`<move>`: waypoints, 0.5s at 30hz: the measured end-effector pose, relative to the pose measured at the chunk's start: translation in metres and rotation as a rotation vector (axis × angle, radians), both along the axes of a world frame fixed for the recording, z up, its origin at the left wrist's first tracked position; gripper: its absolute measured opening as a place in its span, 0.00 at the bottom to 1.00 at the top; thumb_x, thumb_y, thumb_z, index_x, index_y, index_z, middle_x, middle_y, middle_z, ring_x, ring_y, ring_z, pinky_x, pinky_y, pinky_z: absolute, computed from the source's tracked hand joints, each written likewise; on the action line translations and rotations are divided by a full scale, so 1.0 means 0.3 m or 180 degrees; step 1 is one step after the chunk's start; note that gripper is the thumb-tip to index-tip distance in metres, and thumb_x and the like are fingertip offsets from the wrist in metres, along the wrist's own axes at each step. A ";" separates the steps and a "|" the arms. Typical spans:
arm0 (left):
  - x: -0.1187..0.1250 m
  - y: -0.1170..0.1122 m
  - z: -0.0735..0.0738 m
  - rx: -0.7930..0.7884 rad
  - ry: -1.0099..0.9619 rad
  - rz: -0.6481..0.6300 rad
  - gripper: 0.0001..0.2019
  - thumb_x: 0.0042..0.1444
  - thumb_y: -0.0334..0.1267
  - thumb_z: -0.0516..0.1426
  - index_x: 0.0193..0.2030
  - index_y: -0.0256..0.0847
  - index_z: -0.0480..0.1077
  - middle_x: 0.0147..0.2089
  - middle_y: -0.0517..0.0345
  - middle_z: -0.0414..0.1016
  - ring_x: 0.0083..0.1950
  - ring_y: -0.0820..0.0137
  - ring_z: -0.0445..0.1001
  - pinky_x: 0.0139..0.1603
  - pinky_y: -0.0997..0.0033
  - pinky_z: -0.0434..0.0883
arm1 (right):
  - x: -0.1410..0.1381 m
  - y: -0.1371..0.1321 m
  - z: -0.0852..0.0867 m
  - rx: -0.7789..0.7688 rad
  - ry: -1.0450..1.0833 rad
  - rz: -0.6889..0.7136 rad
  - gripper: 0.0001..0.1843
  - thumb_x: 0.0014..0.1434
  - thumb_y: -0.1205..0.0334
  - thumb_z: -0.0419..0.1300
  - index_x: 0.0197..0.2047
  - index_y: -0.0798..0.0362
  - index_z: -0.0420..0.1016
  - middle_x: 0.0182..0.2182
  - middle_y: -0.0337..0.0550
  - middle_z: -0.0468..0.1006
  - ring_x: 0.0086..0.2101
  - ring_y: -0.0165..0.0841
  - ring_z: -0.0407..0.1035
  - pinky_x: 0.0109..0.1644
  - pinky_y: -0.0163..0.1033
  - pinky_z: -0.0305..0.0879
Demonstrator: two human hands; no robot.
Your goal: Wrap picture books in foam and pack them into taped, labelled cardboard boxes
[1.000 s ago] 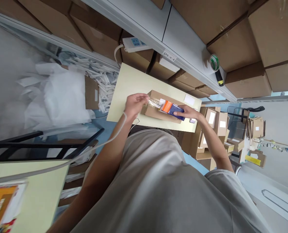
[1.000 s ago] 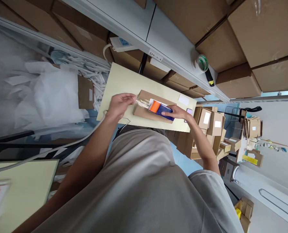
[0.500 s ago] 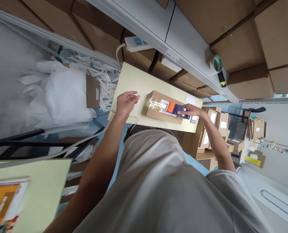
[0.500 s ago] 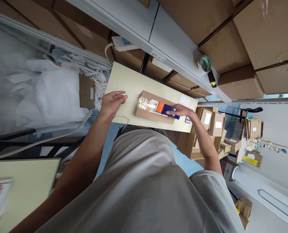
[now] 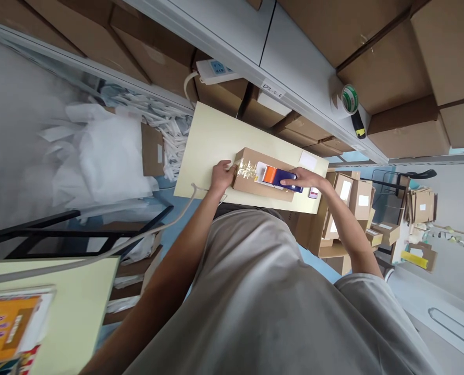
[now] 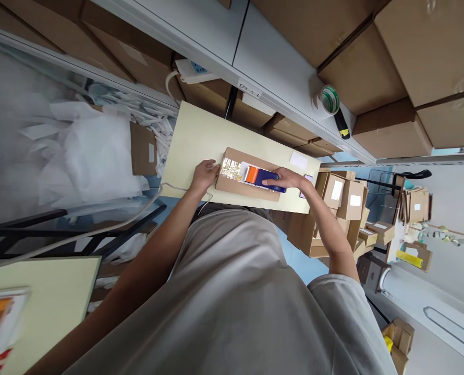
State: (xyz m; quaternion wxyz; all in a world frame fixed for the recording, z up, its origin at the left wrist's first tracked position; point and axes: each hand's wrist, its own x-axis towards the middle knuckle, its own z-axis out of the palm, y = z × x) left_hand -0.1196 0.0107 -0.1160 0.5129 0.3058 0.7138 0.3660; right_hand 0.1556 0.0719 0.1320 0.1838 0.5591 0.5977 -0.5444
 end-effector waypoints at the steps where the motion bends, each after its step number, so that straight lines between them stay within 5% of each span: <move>1: 0.000 -0.005 0.004 -0.0065 0.0164 0.0015 0.20 0.55 0.39 0.70 0.54 0.39 0.80 0.56 0.40 0.82 0.49 0.55 0.85 0.60 0.51 0.81 | 0.001 -0.001 -0.003 -0.0003 0.0018 -0.0002 0.43 0.50 0.18 0.73 0.40 0.55 0.84 0.33 0.46 0.86 0.31 0.35 0.76 0.37 0.37 0.70; 3: -0.005 -0.020 0.030 -0.0085 0.0342 0.0132 0.21 0.56 0.38 0.70 0.56 0.38 0.79 0.64 0.37 0.79 0.53 0.55 0.85 0.64 0.51 0.80 | 0.005 -0.004 -0.009 -0.0001 0.0053 0.0014 0.43 0.51 0.18 0.73 0.38 0.54 0.83 0.32 0.45 0.86 0.31 0.34 0.75 0.36 0.37 0.69; 7: 0.017 -0.056 0.129 0.0413 0.0241 0.0027 0.14 0.68 0.46 0.65 0.53 0.41 0.80 0.54 0.46 0.85 0.50 0.58 0.85 0.60 0.56 0.81 | 0.017 -0.009 -0.023 0.0040 0.0204 0.0061 0.41 0.53 0.20 0.74 0.38 0.54 0.82 0.32 0.43 0.85 0.31 0.33 0.74 0.35 0.36 0.68; 10: 0.064 -0.074 0.182 0.0522 0.0432 -0.0023 0.16 0.64 0.49 0.69 0.52 0.41 0.81 0.54 0.47 0.86 0.46 0.60 0.84 0.56 0.58 0.81 | 0.027 -0.010 -0.034 0.0069 0.0230 0.0083 0.39 0.55 0.22 0.75 0.38 0.54 0.82 0.31 0.42 0.84 0.31 0.33 0.74 0.35 0.36 0.66; 15: 0.098 -0.082 0.176 0.0306 0.0561 0.0176 0.15 0.64 0.46 0.70 0.51 0.41 0.80 0.55 0.48 0.86 0.46 0.64 0.84 0.53 0.64 0.80 | 0.024 -0.011 -0.062 0.0132 0.0127 0.0420 0.38 0.61 0.22 0.72 0.35 0.53 0.80 0.28 0.41 0.81 0.29 0.33 0.72 0.36 0.38 0.63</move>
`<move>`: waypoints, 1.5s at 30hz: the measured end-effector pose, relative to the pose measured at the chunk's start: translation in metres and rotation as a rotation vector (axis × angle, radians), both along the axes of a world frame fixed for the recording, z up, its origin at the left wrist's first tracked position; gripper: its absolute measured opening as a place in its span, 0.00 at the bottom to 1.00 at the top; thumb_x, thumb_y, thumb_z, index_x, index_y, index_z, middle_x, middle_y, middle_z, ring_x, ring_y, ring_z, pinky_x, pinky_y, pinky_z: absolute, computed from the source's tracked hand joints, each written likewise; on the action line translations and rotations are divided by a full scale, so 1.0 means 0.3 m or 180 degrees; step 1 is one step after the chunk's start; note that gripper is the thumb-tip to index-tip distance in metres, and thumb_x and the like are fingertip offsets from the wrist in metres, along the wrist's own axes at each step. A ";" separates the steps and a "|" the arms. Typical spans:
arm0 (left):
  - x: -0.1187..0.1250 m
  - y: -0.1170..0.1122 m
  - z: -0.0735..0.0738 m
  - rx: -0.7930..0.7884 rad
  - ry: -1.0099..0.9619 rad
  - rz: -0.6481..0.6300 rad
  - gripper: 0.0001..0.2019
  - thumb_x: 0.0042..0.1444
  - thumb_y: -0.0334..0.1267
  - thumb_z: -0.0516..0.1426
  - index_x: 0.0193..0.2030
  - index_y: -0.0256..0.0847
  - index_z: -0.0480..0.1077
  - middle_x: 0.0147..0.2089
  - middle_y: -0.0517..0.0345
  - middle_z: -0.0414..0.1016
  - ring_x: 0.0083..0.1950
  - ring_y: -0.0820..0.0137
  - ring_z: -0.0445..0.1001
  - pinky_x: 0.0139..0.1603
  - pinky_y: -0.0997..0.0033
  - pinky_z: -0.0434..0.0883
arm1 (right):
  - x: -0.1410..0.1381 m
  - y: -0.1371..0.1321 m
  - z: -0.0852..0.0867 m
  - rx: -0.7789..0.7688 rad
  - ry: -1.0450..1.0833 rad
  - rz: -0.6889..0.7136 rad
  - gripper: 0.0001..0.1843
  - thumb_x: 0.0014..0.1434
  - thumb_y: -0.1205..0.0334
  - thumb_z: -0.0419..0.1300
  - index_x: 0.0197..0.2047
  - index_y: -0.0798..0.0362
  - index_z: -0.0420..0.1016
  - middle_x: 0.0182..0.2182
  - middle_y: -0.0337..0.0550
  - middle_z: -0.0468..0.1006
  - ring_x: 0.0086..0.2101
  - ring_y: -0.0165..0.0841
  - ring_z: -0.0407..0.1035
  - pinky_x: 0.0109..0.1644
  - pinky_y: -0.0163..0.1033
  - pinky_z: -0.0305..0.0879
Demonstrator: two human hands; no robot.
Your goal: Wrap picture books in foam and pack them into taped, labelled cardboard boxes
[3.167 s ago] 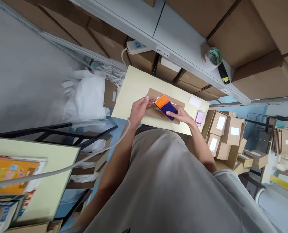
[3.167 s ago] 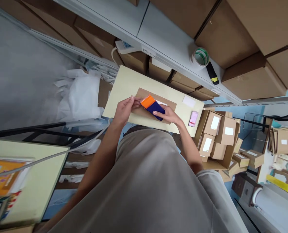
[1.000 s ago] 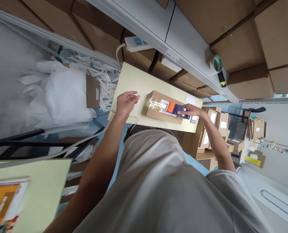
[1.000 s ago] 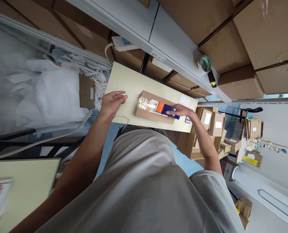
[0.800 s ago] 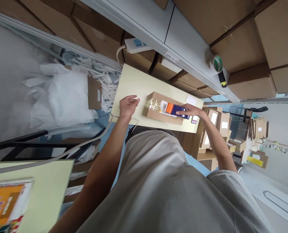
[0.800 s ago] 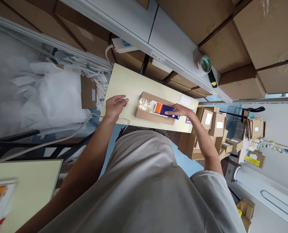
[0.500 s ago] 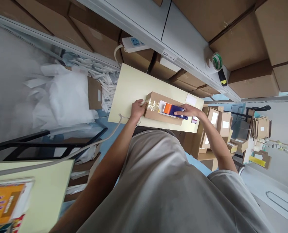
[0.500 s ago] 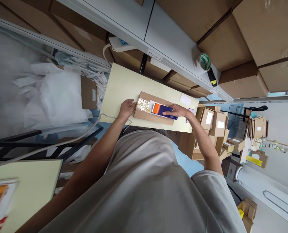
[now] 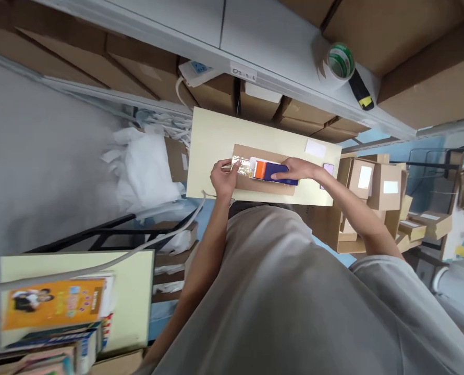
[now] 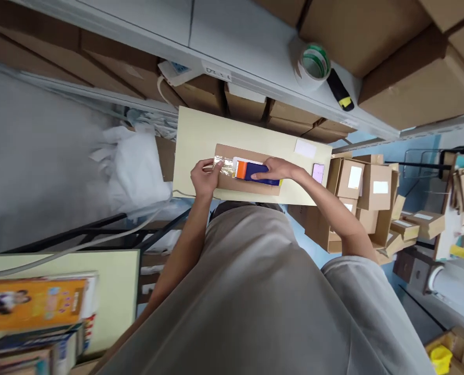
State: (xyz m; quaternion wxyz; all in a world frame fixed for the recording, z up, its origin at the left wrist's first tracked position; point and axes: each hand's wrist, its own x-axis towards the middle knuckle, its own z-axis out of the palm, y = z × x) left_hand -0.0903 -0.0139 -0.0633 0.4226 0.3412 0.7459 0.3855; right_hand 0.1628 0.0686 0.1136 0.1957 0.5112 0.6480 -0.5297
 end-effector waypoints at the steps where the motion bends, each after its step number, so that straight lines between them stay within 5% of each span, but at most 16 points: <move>1: -0.002 0.000 -0.007 -0.0030 0.0027 0.0027 0.14 0.64 0.46 0.70 0.51 0.41 0.80 0.55 0.49 0.86 0.46 0.64 0.83 0.52 0.64 0.80 | -0.003 -0.001 -0.005 0.0048 -0.0038 0.0100 0.38 0.63 0.22 0.70 0.35 0.53 0.80 0.28 0.42 0.81 0.29 0.34 0.72 0.37 0.39 0.63; 6: -0.010 0.006 -0.031 -0.0126 0.0139 0.0148 0.15 0.63 0.45 0.70 0.51 0.40 0.81 0.53 0.49 0.86 0.45 0.65 0.83 0.50 0.66 0.80 | 0.071 -0.012 -0.013 0.0220 -0.0236 0.0385 0.37 0.63 0.23 0.71 0.36 0.54 0.82 0.30 0.48 0.84 0.35 0.41 0.78 0.40 0.41 0.65; 12: 0.008 0.016 -0.027 -0.0249 0.0536 0.0195 0.10 0.64 0.38 0.67 0.50 0.39 0.79 0.54 0.49 0.87 0.52 0.64 0.85 0.54 0.65 0.82 | 0.506 -0.090 -0.034 -0.0428 0.0111 -0.0449 0.38 0.57 0.22 0.76 0.33 0.54 0.85 0.27 0.49 0.83 0.33 0.44 0.81 0.39 0.45 0.70; 15: 0.016 0.018 -0.017 -0.0268 0.0668 0.0225 0.08 0.65 0.36 0.67 0.50 0.38 0.79 0.54 0.49 0.87 0.54 0.63 0.85 0.55 0.64 0.82 | 0.719 -0.142 -0.099 -0.0383 0.0146 -0.0895 0.35 0.52 0.26 0.82 0.33 0.52 0.84 0.27 0.49 0.82 0.35 0.47 0.82 0.38 0.47 0.71; 18: 0.016 0.023 -0.006 -0.0255 0.0578 0.0302 0.07 0.67 0.32 0.67 0.49 0.35 0.78 0.52 0.52 0.86 0.53 0.65 0.83 0.57 0.64 0.81 | 0.800 -0.175 -0.199 -0.0255 0.0192 -0.1075 0.33 0.52 0.29 0.84 0.32 0.51 0.83 0.27 0.49 0.82 0.38 0.50 0.82 0.39 0.48 0.72; 22: 0.017 0.029 0.011 -0.0392 0.0509 0.0307 0.05 0.70 0.29 0.65 0.50 0.32 0.78 0.50 0.56 0.85 0.53 0.69 0.81 0.61 0.65 0.79 | 0.707 -0.181 -0.315 0.0093 -0.0027 -0.0794 0.32 0.52 0.33 0.85 0.33 0.53 0.82 0.27 0.51 0.79 0.43 0.56 0.82 0.44 0.51 0.73; 26: 0.035 0.029 0.022 -0.0392 0.0606 0.0352 0.05 0.70 0.30 0.64 0.49 0.32 0.78 0.51 0.52 0.85 0.53 0.67 0.82 0.62 0.64 0.79 | 0.534 -0.187 -0.365 0.0545 -0.0451 -0.0410 0.28 0.61 0.38 0.81 0.41 0.55 0.84 0.33 0.52 0.81 0.46 0.58 0.83 0.52 0.56 0.74; 31: 0.058 0.024 0.011 -0.0351 0.1147 0.0207 0.08 0.68 0.38 0.62 0.50 0.39 0.77 0.52 0.48 0.86 0.59 0.57 0.85 0.63 0.55 0.82 | 0.393 -0.256 -0.444 0.0895 -0.0801 -0.0770 0.12 0.69 0.56 0.74 0.47 0.57 0.85 0.41 0.60 0.85 0.54 0.64 0.81 0.59 0.62 0.72; 38: 0.048 0.005 -0.019 -0.0206 0.1213 0.0121 0.13 0.67 0.42 0.61 0.54 0.38 0.77 0.58 0.40 0.86 0.62 0.52 0.85 0.67 0.47 0.82 | 0.426 -0.369 -0.614 0.1433 -0.0968 -0.1439 0.28 0.81 0.54 0.57 0.71 0.69 0.70 0.52 0.72 0.85 0.56 0.59 0.79 0.71 0.61 0.65; 45: 0.063 -0.003 -0.018 -0.0010 0.1204 0.0254 0.12 0.67 0.43 0.62 0.51 0.39 0.78 0.55 0.42 0.86 0.60 0.54 0.86 0.65 0.54 0.82 | 0.431 -0.408 -0.709 0.1505 -0.1218 -0.1428 0.25 0.80 0.64 0.47 0.71 0.70 0.66 0.59 0.75 0.80 0.61 0.56 0.75 0.74 0.61 0.64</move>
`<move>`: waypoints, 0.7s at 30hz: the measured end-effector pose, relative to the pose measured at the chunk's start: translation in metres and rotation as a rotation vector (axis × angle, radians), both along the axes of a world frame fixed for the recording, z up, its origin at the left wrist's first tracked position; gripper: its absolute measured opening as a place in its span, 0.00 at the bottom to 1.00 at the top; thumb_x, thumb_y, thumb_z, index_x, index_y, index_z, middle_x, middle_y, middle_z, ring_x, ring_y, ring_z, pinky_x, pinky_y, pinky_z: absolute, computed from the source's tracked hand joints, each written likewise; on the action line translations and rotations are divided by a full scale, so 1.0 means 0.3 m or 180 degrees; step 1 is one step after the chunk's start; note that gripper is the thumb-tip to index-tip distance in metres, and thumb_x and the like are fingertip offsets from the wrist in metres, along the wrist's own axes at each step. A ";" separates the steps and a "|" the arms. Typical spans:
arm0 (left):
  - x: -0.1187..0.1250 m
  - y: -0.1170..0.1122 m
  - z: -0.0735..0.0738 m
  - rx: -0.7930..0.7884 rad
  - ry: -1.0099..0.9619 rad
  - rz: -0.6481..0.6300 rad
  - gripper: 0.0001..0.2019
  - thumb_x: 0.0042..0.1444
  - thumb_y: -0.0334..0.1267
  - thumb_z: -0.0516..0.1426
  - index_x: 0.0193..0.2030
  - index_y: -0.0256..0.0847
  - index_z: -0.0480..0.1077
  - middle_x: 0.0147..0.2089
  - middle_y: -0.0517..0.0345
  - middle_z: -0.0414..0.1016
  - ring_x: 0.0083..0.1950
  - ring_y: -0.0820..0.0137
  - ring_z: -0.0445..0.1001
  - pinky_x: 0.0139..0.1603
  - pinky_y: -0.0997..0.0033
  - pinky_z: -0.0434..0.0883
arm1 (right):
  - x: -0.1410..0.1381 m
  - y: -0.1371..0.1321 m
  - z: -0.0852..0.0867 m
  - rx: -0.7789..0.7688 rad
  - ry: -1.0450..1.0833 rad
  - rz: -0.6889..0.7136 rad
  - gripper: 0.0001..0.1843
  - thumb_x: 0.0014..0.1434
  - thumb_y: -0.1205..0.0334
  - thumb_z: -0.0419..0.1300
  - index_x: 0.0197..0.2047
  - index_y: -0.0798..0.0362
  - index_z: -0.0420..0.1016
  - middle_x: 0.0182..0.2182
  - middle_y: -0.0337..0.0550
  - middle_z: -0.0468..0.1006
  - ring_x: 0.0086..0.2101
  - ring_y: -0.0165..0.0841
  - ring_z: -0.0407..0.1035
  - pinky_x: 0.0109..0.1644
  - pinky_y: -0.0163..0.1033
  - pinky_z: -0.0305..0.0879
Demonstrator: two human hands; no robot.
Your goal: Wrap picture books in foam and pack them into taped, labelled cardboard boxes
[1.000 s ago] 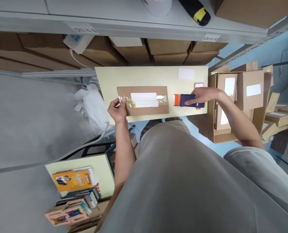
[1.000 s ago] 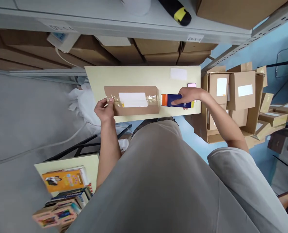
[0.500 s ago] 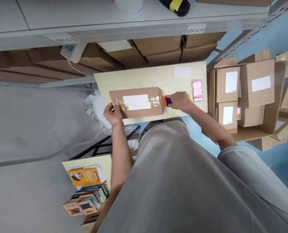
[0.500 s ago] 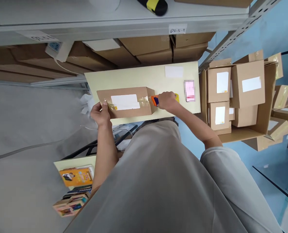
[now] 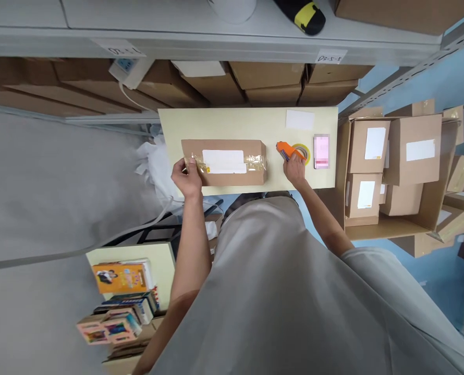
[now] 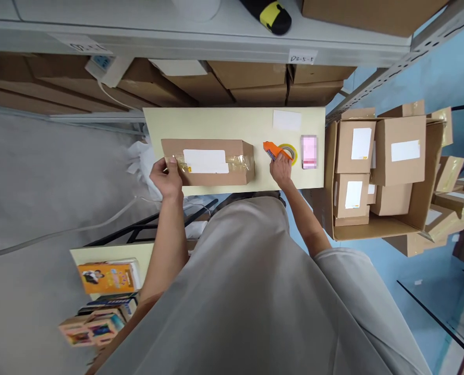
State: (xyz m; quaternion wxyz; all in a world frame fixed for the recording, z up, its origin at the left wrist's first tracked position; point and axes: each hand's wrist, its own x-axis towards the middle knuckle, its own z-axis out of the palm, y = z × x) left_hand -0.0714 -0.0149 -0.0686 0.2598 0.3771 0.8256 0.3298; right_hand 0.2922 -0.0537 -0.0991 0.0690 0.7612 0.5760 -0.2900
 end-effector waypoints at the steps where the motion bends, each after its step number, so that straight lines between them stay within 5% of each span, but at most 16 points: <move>1: 0.001 0.000 0.002 -0.0012 0.0028 -0.0006 0.13 0.67 0.44 0.63 0.52 0.39 0.78 0.55 0.43 0.86 0.60 0.54 0.86 0.65 0.55 0.83 | -0.003 -0.001 -0.007 0.0015 -0.0054 -0.0002 0.24 0.78 0.67 0.47 0.70 0.71 0.67 0.59 0.76 0.80 0.62 0.57 0.75 0.74 0.62 0.63; 6: 0.001 -0.010 0.014 0.0082 -0.0120 -0.0093 0.14 0.69 0.44 0.62 0.54 0.39 0.80 0.57 0.43 0.86 0.59 0.55 0.86 0.65 0.53 0.82 | -0.009 -0.004 0.043 0.0124 -0.0051 -0.0212 0.29 0.73 0.72 0.48 0.72 0.76 0.66 0.64 0.83 0.77 0.67 0.60 0.71 0.77 0.65 0.59; 11: -0.002 -0.029 0.021 0.0055 -0.0193 -0.0343 0.18 0.71 0.51 0.62 0.55 0.39 0.80 0.55 0.46 0.86 0.61 0.57 0.85 0.67 0.59 0.79 | -0.094 -0.048 0.250 0.0611 0.0487 -0.0239 0.33 0.83 0.56 0.42 0.80 0.65 0.62 0.74 0.74 0.72 0.74 0.56 0.66 0.79 0.60 0.63; 14: -0.016 -0.030 0.010 -0.0039 -0.0228 -0.0450 0.20 0.72 0.54 0.61 0.59 0.41 0.78 0.57 0.46 0.85 0.64 0.56 0.84 0.71 0.57 0.77 | -0.208 -0.065 0.338 0.0446 0.1088 -0.0107 0.34 0.85 0.47 0.40 0.82 0.57 0.62 0.72 0.65 0.78 0.71 0.53 0.73 0.74 0.55 0.71; 21: -0.076 0.000 -0.018 -0.0298 -0.0864 -0.0655 0.25 0.65 0.54 0.70 0.61 0.43 0.76 0.59 0.45 0.84 0.61 0.55 0.84 0.69 0.56 0.79 | -0.354 -0.007 0.300 0.0049 0.1015 -0.0388 0.46 0.84 0.37 0.40 0.87 0.66 0.46 0.69 0.69 0.80 0.69 0.52 0.77 0.71 0.49 0.75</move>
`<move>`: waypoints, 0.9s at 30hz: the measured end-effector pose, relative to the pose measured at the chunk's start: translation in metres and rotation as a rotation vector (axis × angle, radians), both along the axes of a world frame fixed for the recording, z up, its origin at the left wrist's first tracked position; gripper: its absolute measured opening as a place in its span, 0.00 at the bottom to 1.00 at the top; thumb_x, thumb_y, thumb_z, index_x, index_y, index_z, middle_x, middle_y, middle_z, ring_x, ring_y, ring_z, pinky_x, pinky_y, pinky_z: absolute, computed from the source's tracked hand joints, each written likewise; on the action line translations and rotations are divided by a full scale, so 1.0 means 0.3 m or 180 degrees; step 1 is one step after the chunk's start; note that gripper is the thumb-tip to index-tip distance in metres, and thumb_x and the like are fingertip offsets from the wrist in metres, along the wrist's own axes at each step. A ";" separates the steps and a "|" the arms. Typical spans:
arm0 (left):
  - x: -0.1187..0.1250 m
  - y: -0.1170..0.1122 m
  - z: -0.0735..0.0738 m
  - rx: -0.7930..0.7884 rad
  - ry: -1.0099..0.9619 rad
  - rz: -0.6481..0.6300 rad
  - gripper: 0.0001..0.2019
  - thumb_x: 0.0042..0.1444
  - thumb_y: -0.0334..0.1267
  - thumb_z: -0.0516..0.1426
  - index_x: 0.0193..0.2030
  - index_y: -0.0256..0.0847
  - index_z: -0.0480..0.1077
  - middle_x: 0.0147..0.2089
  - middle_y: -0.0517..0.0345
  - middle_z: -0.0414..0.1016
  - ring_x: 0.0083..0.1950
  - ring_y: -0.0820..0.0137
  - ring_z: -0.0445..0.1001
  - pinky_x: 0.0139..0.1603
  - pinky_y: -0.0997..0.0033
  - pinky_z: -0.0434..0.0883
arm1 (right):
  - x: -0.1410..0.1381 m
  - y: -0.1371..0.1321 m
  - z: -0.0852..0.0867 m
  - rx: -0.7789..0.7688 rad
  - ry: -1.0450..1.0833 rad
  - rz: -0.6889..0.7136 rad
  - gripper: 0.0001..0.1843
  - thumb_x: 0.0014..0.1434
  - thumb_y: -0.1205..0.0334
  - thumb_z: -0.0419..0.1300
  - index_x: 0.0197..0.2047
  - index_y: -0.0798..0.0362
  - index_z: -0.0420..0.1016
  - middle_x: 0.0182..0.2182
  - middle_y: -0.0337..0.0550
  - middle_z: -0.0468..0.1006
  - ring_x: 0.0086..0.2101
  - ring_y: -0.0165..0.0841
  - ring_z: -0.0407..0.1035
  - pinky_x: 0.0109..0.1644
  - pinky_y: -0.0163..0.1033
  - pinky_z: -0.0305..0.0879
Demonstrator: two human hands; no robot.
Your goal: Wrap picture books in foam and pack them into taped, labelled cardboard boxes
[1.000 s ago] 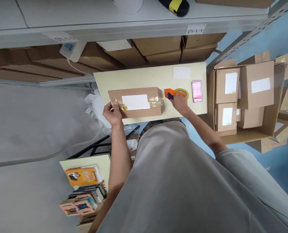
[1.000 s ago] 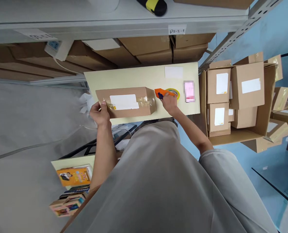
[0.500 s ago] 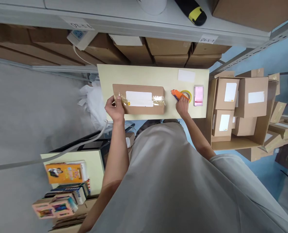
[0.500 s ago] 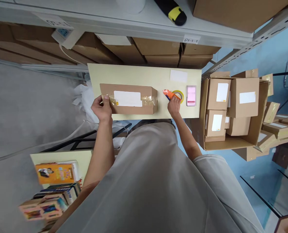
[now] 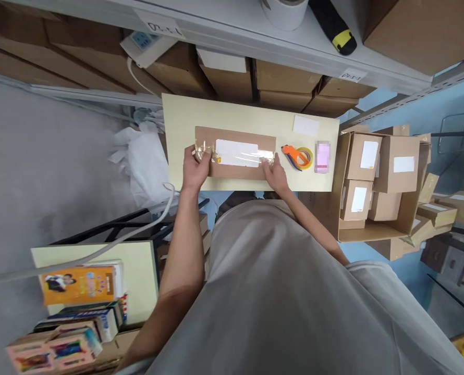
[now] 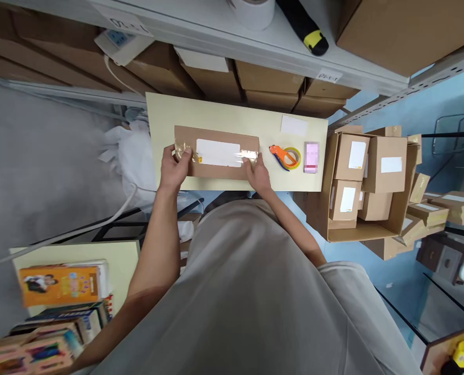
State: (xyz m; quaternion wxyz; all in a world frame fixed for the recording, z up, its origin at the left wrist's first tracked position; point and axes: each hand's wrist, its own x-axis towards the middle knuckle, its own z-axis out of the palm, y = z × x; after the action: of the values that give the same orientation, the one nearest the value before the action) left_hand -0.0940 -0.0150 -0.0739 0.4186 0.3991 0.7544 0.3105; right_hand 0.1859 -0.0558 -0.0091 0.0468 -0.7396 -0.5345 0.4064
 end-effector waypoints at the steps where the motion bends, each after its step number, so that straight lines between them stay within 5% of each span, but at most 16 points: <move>1: -0.002 0.003 0.002 0.0014 -0.0058 -0.0081 0.26 0.63 0.54 0.72 0.61 0.42 0.76 0.59 0.44 0.84 0.62 0.54 0.84 0.69 0.56 0.79 | 0.000 0.007 -0.008 0.0045 -0.0021 -0.0008 0.48 0.84 0.35 0.39 0.88 0.66 0.46 0.70 0.69 0.79 0.70 0.51 0.76 0.71 0.49 0.74; 8: 0.004 0.003 0.034 0.0188 -0.0323 -0.0409 0.31 0.59 0.53 0.74 0.65 0.42 0.77 0.61 0.45 0.84 0.65 0.54 0.83 0.73 0.54 0.77 | 0.002 0.000 0.028 0.0279 -0.0007 0.0050 0.45 0.84 0.35 0.31 0.86 0.61 0.52 0.77 0.64 0.72 0.73 0.43 0.73 0.74 0.43 0.69; 12: -0.021 -0.005 0.047 0.0457 -0.0571 -0.0548 0.35 0.59 0.58 0.75 0.66 0.40 0.77 0.62 0.44 0.84 0.64 0.53 0.83 0.72 0.53 0.78 | -0.005 0.009 0.057 0.0598 0.0099 -0.0048 0.44 0.84 0.35 0.37 0.81 0.61 0.62 0.72 0.65 0.77 0.72 0.46 0.72 0.75 0.46 0.69; 15: -0.043 0.005 0.048 0.0828 -0.0669 -0.0544 0.39 0.59 0.62 0.74 0.69 0.40 0.74 0.66 0.43 0.82 0.68 0.52 0.81 0.74 0.52 0.77 | 0.002 0.028 0.047 0.1139 0.0240 -0.0089 0.41 0.82 0.31 0.45 0.82 0.51 0.63 0.72 0.60 0.77 0.73 0.49 0.69 0.78 0.56 0.67; 20: -0.074 0.027 0.014 0.0943 -0.0354 -0.0583 0.41 0.57 0.50 0.77 0.74 0.43 0.70 0.73 0.41 0.76 0.75 0.49 0.75 0.77 0.50 0.74 | 0.035 0.013 -0.039 0.1670 0.0143 -0.0303 0.41 0.76 0.26 0.57 0.77 0.45 0.73 0.74 0.60 0.69 0.76 0.55 0.62 0.80 0.65 0.63; 27: -0.085 -0.103 -0.074 0.0248 -0.0154 -0.0224 0.34 0.52 0.34 0.72 0.67 0.45 0.73 0.66 0.41 0.76 0.70 0.47 0.78 0.73 0.41 0.78 | 0.001 -0.152 -0.193 0.1128 0.0420 -0.0550 0.34 0.77 0.33 0.58 0.68 0.50 0.79 0.56 0.56 0.78 0.49 0.44 0.80 0.58 0.52 0.83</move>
State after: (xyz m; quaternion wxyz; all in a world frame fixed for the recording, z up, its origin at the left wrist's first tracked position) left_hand -0.1196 -0.0458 -0.0959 0.4314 0.4338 0.7169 0.3343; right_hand 0.1861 -0.1014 -0.0670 0.2457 -0.7346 -0.5280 0.3481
